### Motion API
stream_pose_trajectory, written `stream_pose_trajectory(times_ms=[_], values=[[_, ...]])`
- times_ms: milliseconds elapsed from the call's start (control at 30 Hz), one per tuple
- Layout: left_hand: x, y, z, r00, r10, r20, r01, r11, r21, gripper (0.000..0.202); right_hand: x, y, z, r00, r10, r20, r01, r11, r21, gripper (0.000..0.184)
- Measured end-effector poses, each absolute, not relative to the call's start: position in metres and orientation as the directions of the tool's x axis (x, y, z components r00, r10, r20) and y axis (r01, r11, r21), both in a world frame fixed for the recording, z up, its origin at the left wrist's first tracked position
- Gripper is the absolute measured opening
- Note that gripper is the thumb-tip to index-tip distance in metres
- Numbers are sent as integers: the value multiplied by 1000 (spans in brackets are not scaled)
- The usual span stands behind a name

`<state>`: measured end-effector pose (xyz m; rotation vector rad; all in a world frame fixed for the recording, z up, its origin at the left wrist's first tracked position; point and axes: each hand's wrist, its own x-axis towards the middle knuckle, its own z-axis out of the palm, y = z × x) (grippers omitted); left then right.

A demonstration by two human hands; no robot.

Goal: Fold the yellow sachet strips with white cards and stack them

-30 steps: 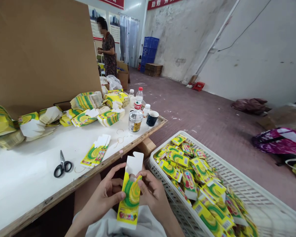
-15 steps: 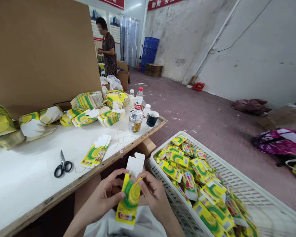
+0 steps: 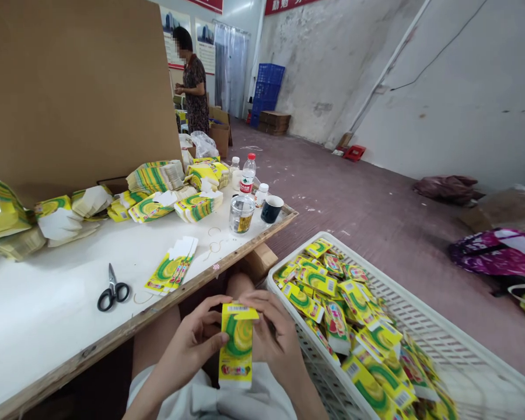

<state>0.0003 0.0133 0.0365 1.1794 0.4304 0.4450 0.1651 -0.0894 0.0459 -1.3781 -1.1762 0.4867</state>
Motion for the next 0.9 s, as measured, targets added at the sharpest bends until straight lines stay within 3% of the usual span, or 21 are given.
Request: stream_pose_trajectory(times_ms=[67, 233, 367, 633, 900], values=[[2, 14, 34, 801, 593, -86, -84, 254, 964, 45, 168, -91, 49, 391, 867, 309, 374, 157, -914, 31], [6, 10, 31, 796, 600, -77, -51, 194, 980, 50, 165, -87, 44, 421, 907, 23, 226, -80, -971, 36], [6, 8, 30, 821, 565, -80, -39, 195, 980, 51, 162, -82, 41, 454, 891, 13, 276, -127, -953, 28], [7, 9, 28, 803, 588, -98, -51, 231, 972, 52, 158, -79, 40, 460, 888, -15, 338, -191, -921, 35], [9, 10, 30, 799, 586, -134, 18, 200, 980, 51, 155, -75, 33, 498, 866, 46, 400, -182, -898, 30]])
